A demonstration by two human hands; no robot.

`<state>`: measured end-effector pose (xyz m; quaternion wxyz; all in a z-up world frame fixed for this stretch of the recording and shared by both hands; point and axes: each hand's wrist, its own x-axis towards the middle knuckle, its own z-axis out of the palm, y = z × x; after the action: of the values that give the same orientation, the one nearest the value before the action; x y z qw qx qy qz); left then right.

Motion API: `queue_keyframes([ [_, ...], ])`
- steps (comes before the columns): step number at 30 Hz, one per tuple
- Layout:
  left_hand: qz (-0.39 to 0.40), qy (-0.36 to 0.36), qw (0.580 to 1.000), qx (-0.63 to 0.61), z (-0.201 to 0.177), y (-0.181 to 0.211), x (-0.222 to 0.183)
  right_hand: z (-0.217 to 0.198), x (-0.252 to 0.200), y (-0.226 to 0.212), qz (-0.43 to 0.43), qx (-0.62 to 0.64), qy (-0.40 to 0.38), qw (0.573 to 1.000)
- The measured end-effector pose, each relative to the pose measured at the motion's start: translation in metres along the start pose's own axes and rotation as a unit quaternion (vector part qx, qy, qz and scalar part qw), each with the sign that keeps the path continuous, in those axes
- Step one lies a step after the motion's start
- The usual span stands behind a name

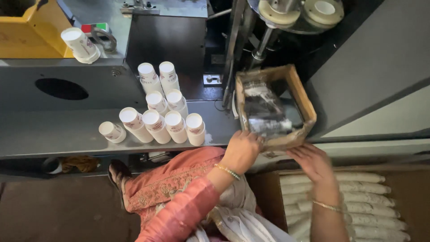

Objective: The recorder is packaging paper cups into plastic sleeves in an industrial environment.

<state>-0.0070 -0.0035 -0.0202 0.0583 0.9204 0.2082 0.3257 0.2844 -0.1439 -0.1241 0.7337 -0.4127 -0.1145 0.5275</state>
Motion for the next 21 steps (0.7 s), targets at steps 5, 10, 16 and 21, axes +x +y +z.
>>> queue_keyframes([
  [5,-0.002,-0.015,1.0,-0.01,0.001,-0.002,-0.02,0.022,-0.04,-0.052,-0.183,-0.356,0.056,0.915],
  [10,-0.036,0.033,0.995,-0.088,-0.018,0.002,-0.019,0.171,-0.036,-0.053,-0.233,-0.514,0.017,0.825],
  [16,-0.104,0.016,0.989,-0.102,-0.059,-0.006,-0.046,0.21,0.058,-0.005,-0.356,-0.748,-0.049,0.558],
  [21,-0.19,-0.013,0.967,-0.168,-0.083,-0.023,-0.07,0.231,0.034,-0.013,-0.405,-0.695,-0.003,0.594],
])
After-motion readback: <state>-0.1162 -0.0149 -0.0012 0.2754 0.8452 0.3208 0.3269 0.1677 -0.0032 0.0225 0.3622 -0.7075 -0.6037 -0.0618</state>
